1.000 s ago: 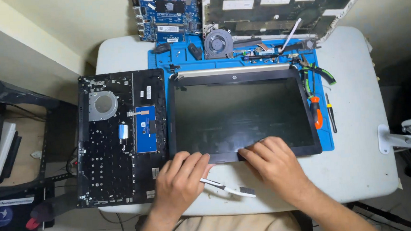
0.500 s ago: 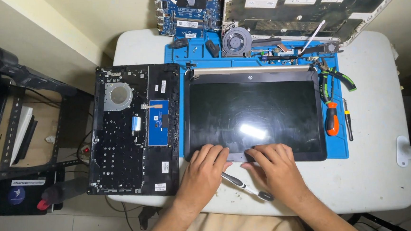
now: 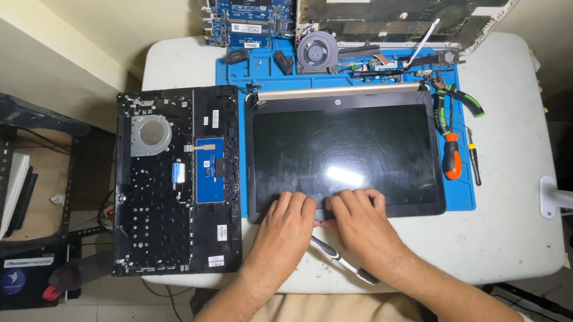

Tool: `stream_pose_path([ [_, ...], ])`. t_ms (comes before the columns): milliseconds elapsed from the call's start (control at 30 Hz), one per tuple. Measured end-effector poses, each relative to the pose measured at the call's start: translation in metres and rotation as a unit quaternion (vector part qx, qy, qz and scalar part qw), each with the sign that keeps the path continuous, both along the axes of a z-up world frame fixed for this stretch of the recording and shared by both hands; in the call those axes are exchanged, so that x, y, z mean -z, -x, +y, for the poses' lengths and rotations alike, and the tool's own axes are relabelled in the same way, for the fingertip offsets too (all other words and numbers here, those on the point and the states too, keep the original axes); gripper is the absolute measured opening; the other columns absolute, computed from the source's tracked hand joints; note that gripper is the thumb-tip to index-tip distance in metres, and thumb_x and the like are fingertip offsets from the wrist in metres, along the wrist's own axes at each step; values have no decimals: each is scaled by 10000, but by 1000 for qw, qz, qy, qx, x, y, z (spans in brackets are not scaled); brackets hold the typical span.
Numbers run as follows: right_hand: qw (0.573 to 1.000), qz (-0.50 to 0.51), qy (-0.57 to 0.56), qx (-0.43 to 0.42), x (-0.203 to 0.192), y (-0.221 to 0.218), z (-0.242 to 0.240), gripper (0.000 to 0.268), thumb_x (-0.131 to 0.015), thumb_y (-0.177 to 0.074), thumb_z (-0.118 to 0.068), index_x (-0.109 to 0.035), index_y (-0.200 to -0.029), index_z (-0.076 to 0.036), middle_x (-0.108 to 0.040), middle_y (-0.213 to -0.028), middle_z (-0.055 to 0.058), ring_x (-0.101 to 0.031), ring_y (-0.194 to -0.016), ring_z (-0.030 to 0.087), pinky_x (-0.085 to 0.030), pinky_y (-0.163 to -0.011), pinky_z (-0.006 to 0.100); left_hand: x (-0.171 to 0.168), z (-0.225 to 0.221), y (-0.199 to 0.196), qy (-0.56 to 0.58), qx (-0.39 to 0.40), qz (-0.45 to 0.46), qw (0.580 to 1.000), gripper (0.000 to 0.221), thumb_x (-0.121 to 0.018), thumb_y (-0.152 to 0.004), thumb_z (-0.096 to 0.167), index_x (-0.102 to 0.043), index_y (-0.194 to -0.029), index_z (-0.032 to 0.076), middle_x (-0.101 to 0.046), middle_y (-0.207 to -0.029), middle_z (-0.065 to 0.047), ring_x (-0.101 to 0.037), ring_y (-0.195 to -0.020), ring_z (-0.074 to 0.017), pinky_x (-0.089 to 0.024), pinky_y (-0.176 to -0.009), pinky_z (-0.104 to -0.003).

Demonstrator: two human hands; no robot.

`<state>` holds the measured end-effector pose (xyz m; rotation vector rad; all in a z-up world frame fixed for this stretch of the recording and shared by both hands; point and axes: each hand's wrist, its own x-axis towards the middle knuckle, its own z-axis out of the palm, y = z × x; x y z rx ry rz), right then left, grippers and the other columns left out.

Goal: Cleaning a laptop screen with a toothbrush and reassembling the keyboard top cover onto the chassis.

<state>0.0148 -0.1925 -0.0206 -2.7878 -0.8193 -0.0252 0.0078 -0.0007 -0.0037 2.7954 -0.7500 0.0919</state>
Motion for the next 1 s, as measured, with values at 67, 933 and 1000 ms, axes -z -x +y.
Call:
stream_pose_path([
  [67, 1000, 1, 3, -1, -6, -3, 2, 20, -552, -994, -148, -544, -1000, -131, -514, -923, 22, -504, -849, 233, -351, -880, 437, 1, 0, -5, 3, 6, 9, 1000, 191, -747, -923, 162, -579, -977, 89, -554, -911, -63, -526, -861, -239, -508, -756, -368],
  [933, 989, 148, 10, -5, -17, -8, 0, 218, -620, -979, -272, -541, -1094, -104, -489, -931, 55, -540, -952, 276, -356, -972, 531, -18, 61, 4, 69, -10, 66, 995, 328, -693, -931, 247, -700, -1188, 43, -646, -1039, -131, -634, -1083, -269, -534, -823, -342],
  [1000, 991, 135, 14, 4, -16, -7, 1, 228, -650, -956, -270, -546, -1075, -106, -493, -922, 47, -550, -940, 275, -372, -968, 537, -8, 65, 12, 62, -26, 22, 997, 258, -673, -962, 246, -723, -1158, 86, -659, -982, -75, -643, -1082, -208, -529, -817, -295],
])
